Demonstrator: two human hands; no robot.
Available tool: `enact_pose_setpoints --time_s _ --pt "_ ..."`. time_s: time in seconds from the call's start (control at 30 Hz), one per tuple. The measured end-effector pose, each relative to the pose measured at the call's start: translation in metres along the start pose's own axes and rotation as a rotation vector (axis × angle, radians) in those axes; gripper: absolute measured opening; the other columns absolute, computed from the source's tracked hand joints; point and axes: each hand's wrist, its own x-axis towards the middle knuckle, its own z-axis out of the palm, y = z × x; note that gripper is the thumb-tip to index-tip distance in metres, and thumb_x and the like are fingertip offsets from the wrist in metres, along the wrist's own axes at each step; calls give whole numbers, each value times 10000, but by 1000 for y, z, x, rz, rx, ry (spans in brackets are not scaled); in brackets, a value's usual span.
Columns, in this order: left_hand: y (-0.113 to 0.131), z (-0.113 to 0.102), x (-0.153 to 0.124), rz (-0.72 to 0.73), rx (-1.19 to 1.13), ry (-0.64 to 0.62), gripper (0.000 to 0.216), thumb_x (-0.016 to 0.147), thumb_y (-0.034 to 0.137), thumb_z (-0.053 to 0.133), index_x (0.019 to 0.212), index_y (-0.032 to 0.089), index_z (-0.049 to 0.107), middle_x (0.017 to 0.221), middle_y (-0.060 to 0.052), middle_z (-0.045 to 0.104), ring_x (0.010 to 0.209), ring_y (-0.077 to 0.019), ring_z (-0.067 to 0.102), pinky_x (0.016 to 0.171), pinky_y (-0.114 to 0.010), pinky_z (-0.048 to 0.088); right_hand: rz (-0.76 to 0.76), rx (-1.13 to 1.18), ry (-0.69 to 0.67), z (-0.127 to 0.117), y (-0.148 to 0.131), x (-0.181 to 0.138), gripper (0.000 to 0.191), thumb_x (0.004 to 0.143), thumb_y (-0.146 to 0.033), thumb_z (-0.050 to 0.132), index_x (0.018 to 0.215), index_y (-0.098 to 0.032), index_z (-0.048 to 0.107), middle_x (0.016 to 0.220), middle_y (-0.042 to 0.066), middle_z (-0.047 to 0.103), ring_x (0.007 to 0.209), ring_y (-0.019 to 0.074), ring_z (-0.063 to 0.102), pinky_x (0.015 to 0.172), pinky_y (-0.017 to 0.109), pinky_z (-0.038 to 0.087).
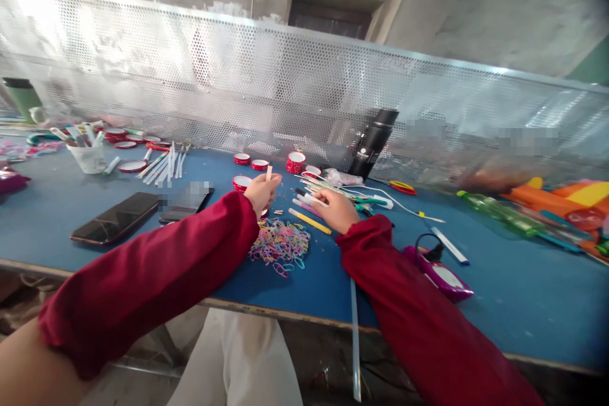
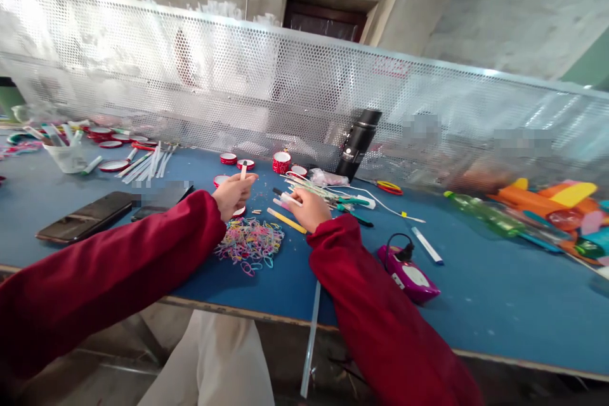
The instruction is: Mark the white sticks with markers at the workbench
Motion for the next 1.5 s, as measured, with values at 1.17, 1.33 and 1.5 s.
enact_pose_setpoints --time_s 1.17,1.33,1.5 --pt "-6 -1 -4 -64 3 -182 132 900 250 463 887 150 547 560 66 303 367 -21 264 364 -156 124 90 -323 -122 0 29 2 109 691 -271 669 591 -236 697 638 22 682 630 172 579 578 283 358" --pt "-6 -3 -2 -47 25 -144 157 889 216 469 905 117 590 554 65 303 371 -16 240 364 -163 114 56 -286 -93 5 32 3 71 721 -256 655 662 -223 676 740 28 696 720 169 594 663 276 396" --pt "1 0 -7 8 101 -54 256 831 209 595 1066 115 631 480 100 237 354 -15 165 372 -185 71 -78 -41 -16 -7 9 0 134 837 -290 545 918 -225 629 876 11 688 783 149 605 727 270 437"
